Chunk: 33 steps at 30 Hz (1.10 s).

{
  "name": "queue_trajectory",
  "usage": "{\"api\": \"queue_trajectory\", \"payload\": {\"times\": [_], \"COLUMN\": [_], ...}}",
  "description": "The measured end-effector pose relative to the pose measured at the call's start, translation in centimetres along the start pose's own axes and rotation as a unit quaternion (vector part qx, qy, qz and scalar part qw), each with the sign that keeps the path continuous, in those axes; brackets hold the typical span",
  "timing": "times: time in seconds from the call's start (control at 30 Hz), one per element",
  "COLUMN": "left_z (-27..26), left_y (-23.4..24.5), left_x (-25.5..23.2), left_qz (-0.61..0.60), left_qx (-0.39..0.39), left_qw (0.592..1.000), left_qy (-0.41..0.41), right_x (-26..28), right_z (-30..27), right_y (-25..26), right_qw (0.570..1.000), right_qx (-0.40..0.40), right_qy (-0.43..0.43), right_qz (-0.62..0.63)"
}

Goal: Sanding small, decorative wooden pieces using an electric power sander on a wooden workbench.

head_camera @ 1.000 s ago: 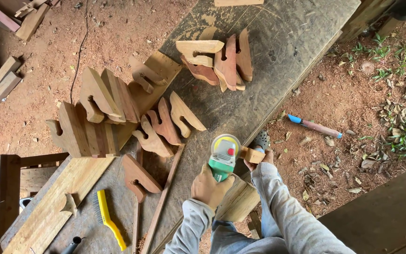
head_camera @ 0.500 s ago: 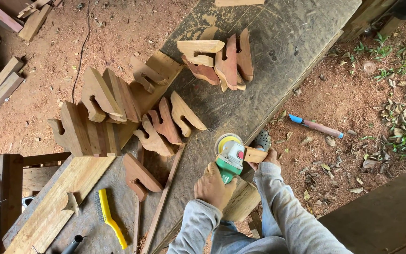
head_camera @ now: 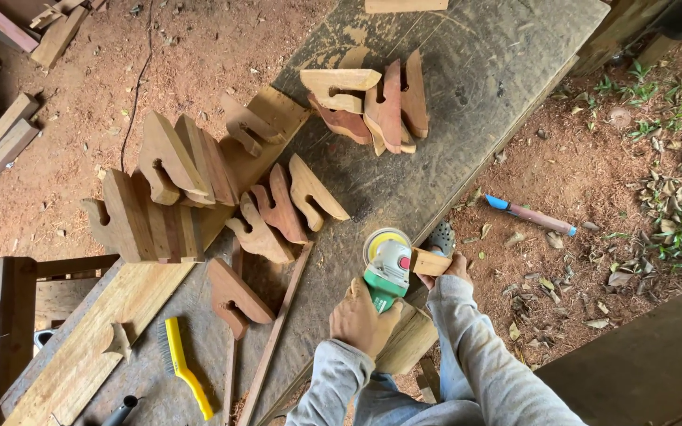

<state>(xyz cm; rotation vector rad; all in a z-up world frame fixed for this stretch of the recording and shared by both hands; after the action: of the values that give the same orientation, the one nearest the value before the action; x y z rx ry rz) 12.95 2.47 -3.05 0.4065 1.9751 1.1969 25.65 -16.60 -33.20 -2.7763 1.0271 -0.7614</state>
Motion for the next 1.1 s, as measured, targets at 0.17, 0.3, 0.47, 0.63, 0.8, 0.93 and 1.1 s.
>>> {"api": "queue_trajectory", "payload": {"times": [0.17,0.3,0.47,0.63,0.8,0.93,1.1], "left_z": [0.2,0.3,0.5,0.5,0.4,0.4,0.7], "left_y": [0.1,0.5,2.2,1.8,2.0,0.2,0.8], "left_x": [0.2,1.3,2.0,3.2,0.7,0.3,0.7], "left_qz": [-0.029,-0.053,-0.139,-0.157,-0.092,-0.061,-0.096], "left_qx": [0.001,0.009,0.008,0.008,0.023,0.046,0.056], "left_qw": [1.000,0.997,0.983,0.977,0.993,0.996,0.989], "left_qy": [0.001,0.062,0.117,0.142,0.065,0.048,0.095], "right_x": [-2.5,-4.4,-6.5,-6.2,-5.3,-5.1,-6.6], "right_z": [2.6,5.1,9.8,8.4,6.4,6.4,8.2], "right_y": [-0.4,-1.5,0.2,-0.7,-1.0,-1.4,-0.5], "right_qw": [0.996,0.981,0.982,0.977,0.973,0.972,0.975], "right_qx": [0.036,0.112,0.097,0.138,0.139,0.157,0.105], "right_qy": [-0.079,-0.149,-0.159,-0.160,-0.172,-0.170,-0.193], "right_qz": [-0.005,0.051,0.009,0.041,0.063,0.034,0.030]}}
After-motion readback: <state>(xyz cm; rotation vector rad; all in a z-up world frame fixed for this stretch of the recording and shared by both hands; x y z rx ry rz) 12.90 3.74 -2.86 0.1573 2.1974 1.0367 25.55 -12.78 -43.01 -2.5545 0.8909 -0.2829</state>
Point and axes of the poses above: each hand's wrist, its own z-axis towards the middle knuckle, its own y-axis out of the back of the hand, x = y × z, the point moved 10 cm from there along z, towards the middle knuckle, and after that the axes turned 3 degrees about y, right-handed, at the moved point
